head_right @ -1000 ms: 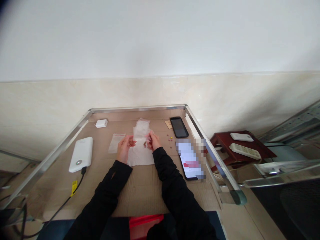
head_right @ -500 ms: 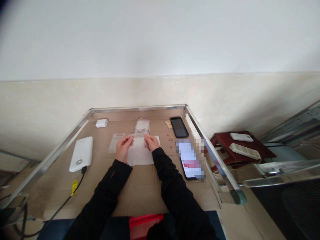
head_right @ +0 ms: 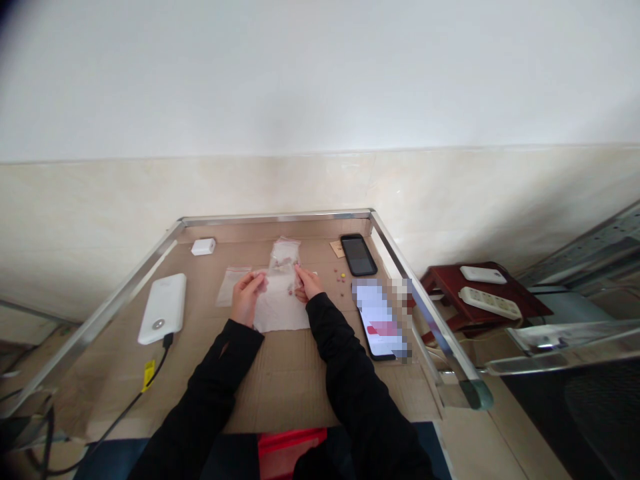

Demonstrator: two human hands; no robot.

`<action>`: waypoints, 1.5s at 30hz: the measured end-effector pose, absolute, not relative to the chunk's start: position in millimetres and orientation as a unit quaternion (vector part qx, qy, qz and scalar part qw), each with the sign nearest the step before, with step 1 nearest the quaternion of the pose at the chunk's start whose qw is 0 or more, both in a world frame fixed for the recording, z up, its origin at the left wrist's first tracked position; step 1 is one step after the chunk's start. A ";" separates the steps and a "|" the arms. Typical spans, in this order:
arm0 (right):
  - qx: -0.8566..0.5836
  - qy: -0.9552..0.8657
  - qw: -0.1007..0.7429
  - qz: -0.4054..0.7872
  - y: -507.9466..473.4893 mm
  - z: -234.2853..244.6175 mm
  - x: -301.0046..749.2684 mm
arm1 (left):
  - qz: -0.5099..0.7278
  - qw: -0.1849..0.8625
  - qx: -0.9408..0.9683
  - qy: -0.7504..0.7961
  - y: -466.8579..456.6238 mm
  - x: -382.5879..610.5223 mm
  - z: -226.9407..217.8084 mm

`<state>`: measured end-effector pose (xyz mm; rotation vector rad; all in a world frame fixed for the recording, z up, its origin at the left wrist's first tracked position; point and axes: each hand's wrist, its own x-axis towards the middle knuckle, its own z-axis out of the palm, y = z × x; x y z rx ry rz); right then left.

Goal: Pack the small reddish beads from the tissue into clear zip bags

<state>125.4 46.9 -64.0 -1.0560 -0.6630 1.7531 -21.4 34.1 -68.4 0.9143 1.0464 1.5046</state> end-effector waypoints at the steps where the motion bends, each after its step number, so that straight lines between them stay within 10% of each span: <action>1: -0.438 -0.281 0.477 0.709 46.2 -63.8 124.6 | 0.620 0.533 0.378 0.434 33.5 -21.4 -67.2; 13: -0.544 -0.508 0.517 0.423 48.0 -71.6 127.8 | 0.630 0.460 0.399 0.482 35.1 -31.4 -66.3; 21: -0.667 -0.681 0.284 0.108 41.5 -79.7 130.0 | 0.683 0.350 0.376 0.519 43.2 -66.0 -68.8; 45: -0.657 -0.728 0.183 0.070 37.1 -65.9 121.5 | 0.424 0.013 0.439 0.792 36.6 -88.0 -71.7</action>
